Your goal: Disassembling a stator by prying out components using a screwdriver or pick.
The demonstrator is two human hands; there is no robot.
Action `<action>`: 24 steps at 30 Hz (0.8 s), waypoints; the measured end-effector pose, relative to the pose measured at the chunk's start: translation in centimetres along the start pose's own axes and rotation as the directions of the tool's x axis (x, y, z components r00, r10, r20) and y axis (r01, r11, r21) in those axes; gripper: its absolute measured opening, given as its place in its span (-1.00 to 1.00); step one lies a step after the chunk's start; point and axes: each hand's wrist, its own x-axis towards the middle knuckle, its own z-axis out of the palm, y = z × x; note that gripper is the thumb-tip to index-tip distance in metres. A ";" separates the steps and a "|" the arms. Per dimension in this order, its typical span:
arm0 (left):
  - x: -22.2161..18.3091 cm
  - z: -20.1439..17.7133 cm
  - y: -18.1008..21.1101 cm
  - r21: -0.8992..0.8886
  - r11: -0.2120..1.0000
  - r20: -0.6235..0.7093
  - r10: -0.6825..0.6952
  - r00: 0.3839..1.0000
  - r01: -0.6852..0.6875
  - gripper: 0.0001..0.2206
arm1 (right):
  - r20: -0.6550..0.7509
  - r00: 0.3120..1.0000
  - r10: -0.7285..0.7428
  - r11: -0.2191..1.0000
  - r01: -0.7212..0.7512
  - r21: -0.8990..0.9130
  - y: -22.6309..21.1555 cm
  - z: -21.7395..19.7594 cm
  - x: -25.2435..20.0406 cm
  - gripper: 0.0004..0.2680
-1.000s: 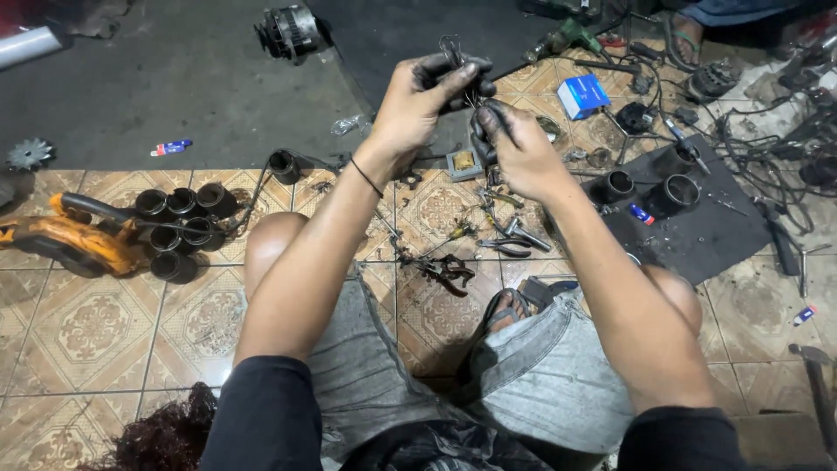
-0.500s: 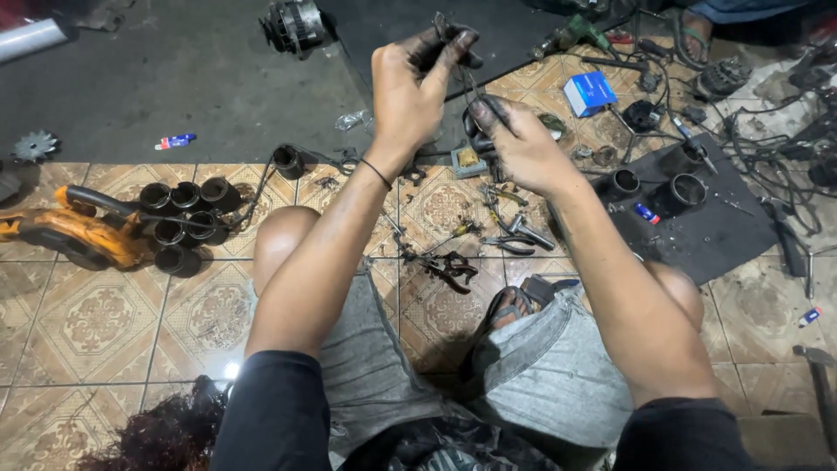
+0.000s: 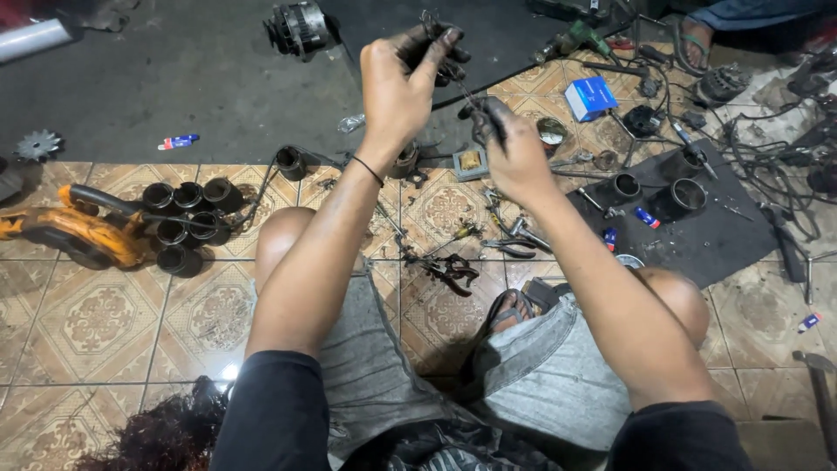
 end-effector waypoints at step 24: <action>-1.0 3.6 -3.9 -0.827 0.309 0.257 -0.536 0.804 0.470 -0.43 | 0.032 0.999 0.032 0.912 -0.042 0.408 -1.8 -3.2 -0.3 -0.52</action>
